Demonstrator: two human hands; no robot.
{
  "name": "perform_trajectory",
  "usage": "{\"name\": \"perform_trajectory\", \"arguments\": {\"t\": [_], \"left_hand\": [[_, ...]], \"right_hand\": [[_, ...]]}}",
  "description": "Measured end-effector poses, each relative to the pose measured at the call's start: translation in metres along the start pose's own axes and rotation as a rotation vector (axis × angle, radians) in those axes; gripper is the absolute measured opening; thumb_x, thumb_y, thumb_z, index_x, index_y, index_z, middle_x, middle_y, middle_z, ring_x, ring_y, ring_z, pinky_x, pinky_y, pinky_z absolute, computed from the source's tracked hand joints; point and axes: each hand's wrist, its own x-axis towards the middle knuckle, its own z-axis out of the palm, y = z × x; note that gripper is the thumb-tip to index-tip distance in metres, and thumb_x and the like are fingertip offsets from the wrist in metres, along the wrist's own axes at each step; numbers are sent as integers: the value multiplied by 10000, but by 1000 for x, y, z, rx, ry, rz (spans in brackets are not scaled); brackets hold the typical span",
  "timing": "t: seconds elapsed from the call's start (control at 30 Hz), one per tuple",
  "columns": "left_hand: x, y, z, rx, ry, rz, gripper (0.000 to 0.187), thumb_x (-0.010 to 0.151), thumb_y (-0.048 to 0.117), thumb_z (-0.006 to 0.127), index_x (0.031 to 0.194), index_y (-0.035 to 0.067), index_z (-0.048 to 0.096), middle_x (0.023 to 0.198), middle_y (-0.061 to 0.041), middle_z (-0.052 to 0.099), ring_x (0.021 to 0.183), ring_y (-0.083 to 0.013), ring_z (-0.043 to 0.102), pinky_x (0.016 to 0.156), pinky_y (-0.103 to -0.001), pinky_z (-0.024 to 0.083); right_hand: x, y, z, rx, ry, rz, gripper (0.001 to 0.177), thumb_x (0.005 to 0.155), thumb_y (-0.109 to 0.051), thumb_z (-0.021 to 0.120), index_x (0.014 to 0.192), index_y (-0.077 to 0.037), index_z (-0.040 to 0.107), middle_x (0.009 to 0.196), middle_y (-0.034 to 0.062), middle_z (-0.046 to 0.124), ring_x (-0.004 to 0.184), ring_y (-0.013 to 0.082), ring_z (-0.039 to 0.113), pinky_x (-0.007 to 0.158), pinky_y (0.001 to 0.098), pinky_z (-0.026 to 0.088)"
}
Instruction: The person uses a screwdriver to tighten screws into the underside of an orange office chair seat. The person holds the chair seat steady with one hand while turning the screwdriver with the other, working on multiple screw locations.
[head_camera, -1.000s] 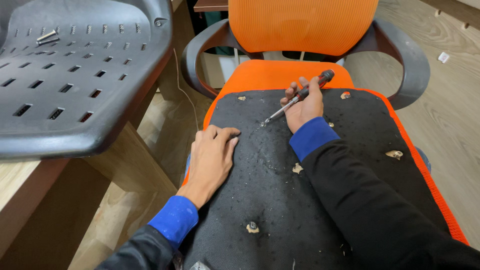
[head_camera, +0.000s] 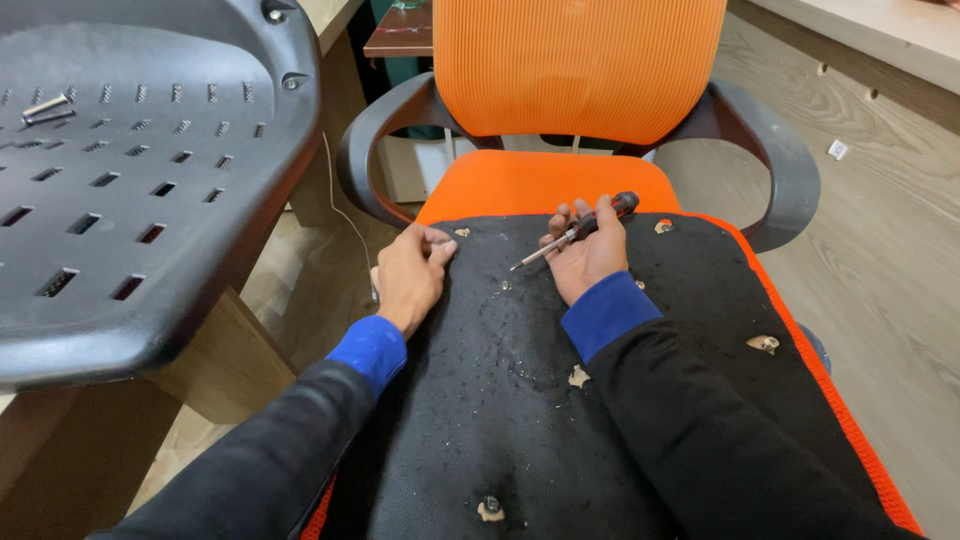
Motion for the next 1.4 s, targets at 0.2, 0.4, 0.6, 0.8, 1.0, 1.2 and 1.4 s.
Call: {"name": "perform_trajectory", "arguments": {"t": [0.2, 0.4, 0.6, 0.8, 1.0, 1.2, 1.4], "left_hand": [[15, -5, 8, 121, -1, 166, 224, 916, 331, 731, 1014, 130, 750, 963, -86, 781, 953, -311, 716, 796, -440, 485], [35, 2, 3, 116, -105, 107, 274, 840, 329, 800, 1024, 134, 747, 952, -72, 779, 910, -281, 734, 802, -405, 540], [26, 11, 14, 28, -55, -84, 226, 816, 324, 813, 972, 165, 776, 910, -10, 790, 896, -210, 739, 840, -376, 504], [18, 14, 14, -10, -41, -27, 206, 814, 302, 812, 963, 164, 774, 890, -3, 793, 870, -200, 737, 852, -381, 470], [21, 16, 18, 66, -4, 61, 198, 820, 262, 797, 972, 147, 742, 916, -30, 774, 905, -246, 722, 797, -409, 490], [36, 21, 30, 372, 33, 295, 67, 883, 112, 720, 948, 126, 716, 863, -68, 759, 944, -316, 687, 739, -548, 439], [38, 23, 31, 551, 27, 430, 199, 733, 112, 774, 923, 109, 715, 885, -84, 717, 1026, -334, 604, 733, -531, 453]], "right_hand": [[0, -2, 0, 0, -6, 8, 346, 1041, -451, 492, 1121, -114, 498, 933, 61, 624, 785, 170, 605, 769, 381, 461], [1, -3, 0, 23, -66, 32, 325, 1033, -436, 509, 1083, -116, 487, 931, 53, 606, 785, 167, 601, 770, 385, 456], [-2, -2, 4, 21, -21, 33, 314, 1026, -411, 514, 1122, -113, 495, 954, 59, 604, 799, 161, 598, 792, 376, 457], [-5, -2, 10, 14, -59, 29, 299, 1025, -383, 526, 1124, -105, 471, 948, 57, 600, 804, 162, 601, 800, 383, 454], [-7, -3, 10, 4, -15, 21, 290, 1022, -379, 522, 1120, -110, 476, 948, 62, 605, 805, 158, 596, 803, 375, 455], [-3, -3, 8, 6, -65, 30, 303, 1009, -386, 537, 1109, -108, 470, 949, 57, 598, 797, 166, 599, 783, 379, 457], [-3, -3, 6, 5, -29, 31, 301, 1001, -379, 558, 1110, -108, 482, 955, 61, 601, 808, 167, 604, 786, 377, 462]]}}
